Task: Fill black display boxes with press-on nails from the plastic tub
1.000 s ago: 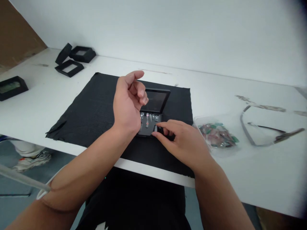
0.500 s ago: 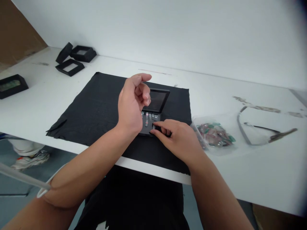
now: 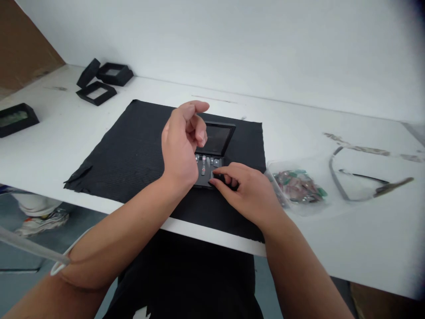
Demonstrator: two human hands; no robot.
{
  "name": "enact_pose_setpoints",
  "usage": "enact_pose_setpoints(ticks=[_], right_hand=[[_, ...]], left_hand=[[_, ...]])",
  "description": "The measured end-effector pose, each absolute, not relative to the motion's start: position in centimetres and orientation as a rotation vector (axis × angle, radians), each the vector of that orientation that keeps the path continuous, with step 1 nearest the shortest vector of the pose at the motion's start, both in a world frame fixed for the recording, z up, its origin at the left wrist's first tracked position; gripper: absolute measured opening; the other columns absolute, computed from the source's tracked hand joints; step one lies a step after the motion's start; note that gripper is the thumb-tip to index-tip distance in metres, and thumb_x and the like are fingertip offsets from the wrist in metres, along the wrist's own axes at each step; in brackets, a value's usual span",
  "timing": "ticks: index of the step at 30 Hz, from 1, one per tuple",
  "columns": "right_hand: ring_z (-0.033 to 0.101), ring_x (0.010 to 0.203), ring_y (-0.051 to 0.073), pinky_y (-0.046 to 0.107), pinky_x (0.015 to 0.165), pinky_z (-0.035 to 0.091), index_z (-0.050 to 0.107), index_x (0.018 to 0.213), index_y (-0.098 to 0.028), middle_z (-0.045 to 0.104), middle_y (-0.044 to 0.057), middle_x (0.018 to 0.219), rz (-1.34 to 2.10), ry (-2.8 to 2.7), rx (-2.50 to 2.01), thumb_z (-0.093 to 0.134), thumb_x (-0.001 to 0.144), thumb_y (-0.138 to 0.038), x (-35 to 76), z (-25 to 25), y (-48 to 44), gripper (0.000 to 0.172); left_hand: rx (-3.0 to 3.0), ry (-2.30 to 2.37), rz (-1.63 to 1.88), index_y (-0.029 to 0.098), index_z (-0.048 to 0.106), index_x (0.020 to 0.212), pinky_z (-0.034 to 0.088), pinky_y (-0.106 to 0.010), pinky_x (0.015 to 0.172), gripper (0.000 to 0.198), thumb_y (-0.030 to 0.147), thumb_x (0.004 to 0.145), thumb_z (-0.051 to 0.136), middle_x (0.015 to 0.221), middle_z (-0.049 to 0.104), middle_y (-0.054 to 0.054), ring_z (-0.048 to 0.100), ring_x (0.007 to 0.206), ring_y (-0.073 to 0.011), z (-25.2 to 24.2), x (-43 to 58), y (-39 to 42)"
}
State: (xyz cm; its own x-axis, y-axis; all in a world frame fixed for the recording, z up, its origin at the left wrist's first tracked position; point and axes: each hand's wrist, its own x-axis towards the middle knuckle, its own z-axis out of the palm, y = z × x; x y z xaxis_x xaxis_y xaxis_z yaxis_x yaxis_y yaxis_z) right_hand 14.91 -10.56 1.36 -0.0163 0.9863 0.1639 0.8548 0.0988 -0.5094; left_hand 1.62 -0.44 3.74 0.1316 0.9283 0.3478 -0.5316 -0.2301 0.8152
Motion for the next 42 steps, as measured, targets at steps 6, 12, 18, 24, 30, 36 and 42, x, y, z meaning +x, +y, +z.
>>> enact_pose_setpoints(ticks=[6,12,18,24,30,36,42], right_hand=[[0.055,0.063,0.013,0.028,0.059,0.036,0.076,0.096,-0.024,0.064,-0.001,0.074,0.329,-1.928,-1.774,0.065,0.090,-0.033,14.5,1.0,-10.3,0.015],[0.056,0.063,0.014,0.028,0.059,0.035,0.076,0.091,-0.024,0.065,-0.001,0.071,0.315,-1.947,-1.774,0.063,0.091,-0.033,14.1,0.9,-10.0,0.015],[0.056,0.062,0.014,0.028,0.057,0.030,0.074,0.088,-0.024,0.066,-0.001,0.070,0.316,-1.921,-1.828,0.061,0.091,-0.038,13.7,1.1,-9.9,0.019],[0.050,0.055,0.012,0.029,0.055,0.025,0.068,0.077,-0.023,0.064,-0.002,0.065,0.330,-1.846,-1.903,0.058,0.089,-0.035,12.9,1.5,-9.6,0.020],[0.052,0.058,0.014,0.030,0.054,0.022,0.063,0.074,-0.022,0.064,0.000,0.065,0.299,-1.835,-1.984,0.055,0.087,-0.037,12.4,1.3,-9.1,0.022],[0.059,0.066,0.018,0.030,0.055,0.021,0.063,0.078,-0.022,0.069,0.003,0.074,0.293,-1.896,-2.028,0.050,0.089,-0.037,12.1,1.3,-8.9,0.022],[0.059,0.064,0.019,0.032,0.055,0.020,0.063,0.078,-0.022,0.067,0.004,0.070,0.326,-1.892,-2.084,0.049,0.090,-0.036,12.1,1.5,-9.1,0.023]], left_hand=[[1.080,0.560,1.520,0.027,0.061,0.078,0.035,-0.030,0.050,0.016,0.038,0.089,0.056,0.051,0.035,0.002,0.036,0.048,-0.0141,3.9,1.8,-0.8],[1.033,0.450,1.517,0.021,0.069,0.077,0.030,-0.028,0.047,0.018,0.036,0.087,0.064,0.048,0.038,0.003,0.036,0.046,-0.0099,3.7,2.2,-1.4],[1.176,0.442,1.540,0.021,0.071,0.074,0.029,-0.029,0.048,0.024,0.031,0.091,0.057,0.048,0.045,0.003,0.038,0.045,-0.0086,4.0,2.4,-2.4],[1.404,0.402,1.598,0.023,0.068,0.075,0.036,-0.026,0.045,0.027,0.034,0.097,0.055,0.060,0.056,0.002,0.043,0.046,-0.0081,3.9,2.4,-3.1],[1.671,0.219,1.739,0.024,0.071,0.083,0.041,-0.025,0.046,0.020,0.029,0.097,0.057,0.072,0.067,0.002,0.044,0.045,-0.0054,3.2,2.4,-3.4],[1.723,0.220,1.778,0.022,0.069,0.083,0.042,-0.022,0.045,0.020,0.029,0.097,0.056,0.073,0.070,0.004,0.050,0.047,-0.0047,3.3,2.3,-3.5],[1.776,0.263,1.709,0.024,0.066,0.085,0.047,-0.026,0.048,0.020,0.027,0.098,0.051,0.079,0.072,0.002,0.057,0.051,-0.0080,3.2,2.2,-4.0]])
